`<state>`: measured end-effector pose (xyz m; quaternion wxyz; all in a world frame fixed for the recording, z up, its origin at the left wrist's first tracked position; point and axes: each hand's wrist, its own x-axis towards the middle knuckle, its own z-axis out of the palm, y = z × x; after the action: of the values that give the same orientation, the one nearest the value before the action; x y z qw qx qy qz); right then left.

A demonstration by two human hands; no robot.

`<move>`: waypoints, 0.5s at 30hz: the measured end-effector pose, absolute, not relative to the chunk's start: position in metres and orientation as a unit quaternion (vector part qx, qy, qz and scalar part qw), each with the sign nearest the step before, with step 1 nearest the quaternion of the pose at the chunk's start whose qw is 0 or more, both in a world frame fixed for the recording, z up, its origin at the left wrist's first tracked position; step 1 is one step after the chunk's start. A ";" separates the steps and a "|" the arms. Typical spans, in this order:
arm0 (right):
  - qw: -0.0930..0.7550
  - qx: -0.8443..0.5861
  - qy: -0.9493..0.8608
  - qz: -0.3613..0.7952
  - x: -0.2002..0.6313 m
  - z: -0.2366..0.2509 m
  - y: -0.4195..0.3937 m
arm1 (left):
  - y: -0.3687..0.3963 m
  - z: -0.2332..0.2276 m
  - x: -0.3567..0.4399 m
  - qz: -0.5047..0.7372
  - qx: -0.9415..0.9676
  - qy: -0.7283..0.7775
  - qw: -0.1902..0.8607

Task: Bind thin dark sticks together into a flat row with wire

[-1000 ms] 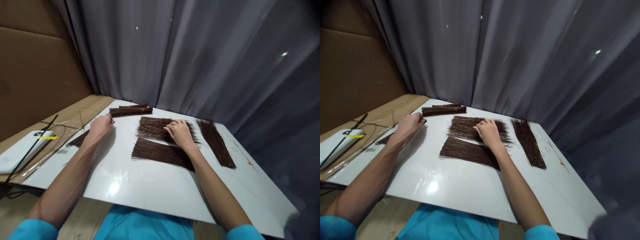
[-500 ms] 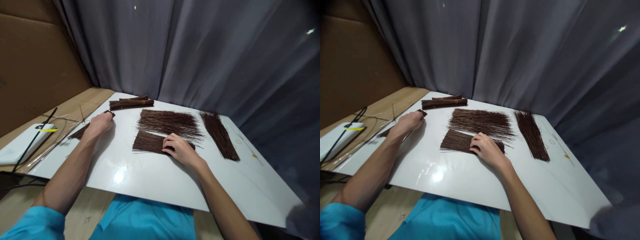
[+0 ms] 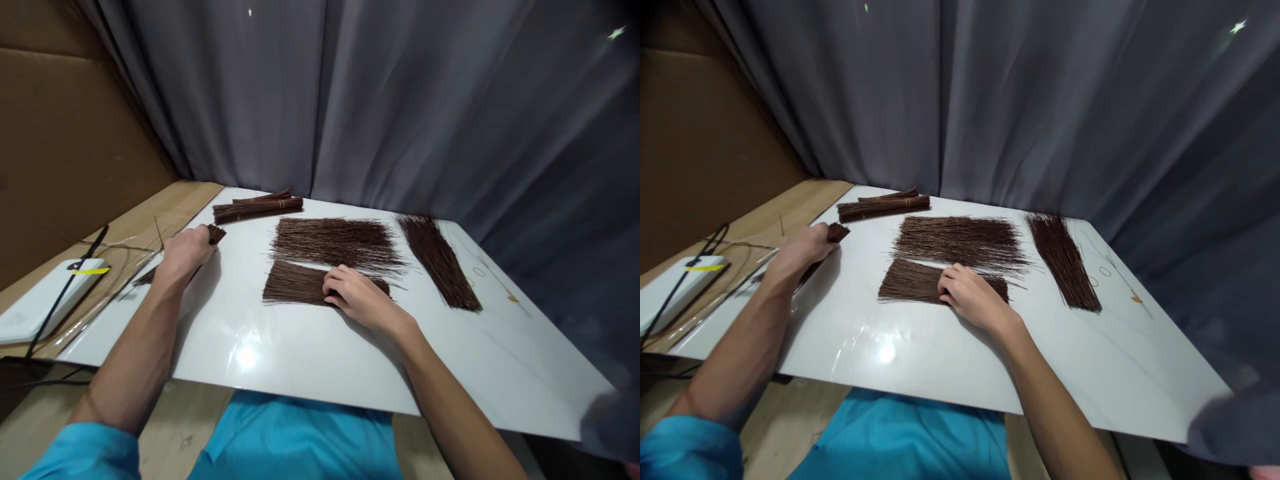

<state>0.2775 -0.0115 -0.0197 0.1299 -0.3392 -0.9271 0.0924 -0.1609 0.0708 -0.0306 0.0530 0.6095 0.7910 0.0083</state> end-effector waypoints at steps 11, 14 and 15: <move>0.143 -0.339 -0.926 0.087 0.279 -0.021 -0.010 | 0.068 -0.028 -0.166 0.006 0.593 0.804 0.048; 0.143 -0.340 -0.925 0.085 0.281 -0.021 -0.009 | 0.067 -0.028 -0.168 0.034 0.605 0.794 0.049; 0.142 -0.340 -0.926 0.085 0.283 -0.021 -0.009 | 0.067 -0.029 -0.168 0.047 0.616 0.785 0.053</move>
<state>0.2826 -0.0087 -0.0209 0.1418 -0.3400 -0.9258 0.0851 -0.1681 0.0674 -0.0286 0.0532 0.6156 0.7849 0.0470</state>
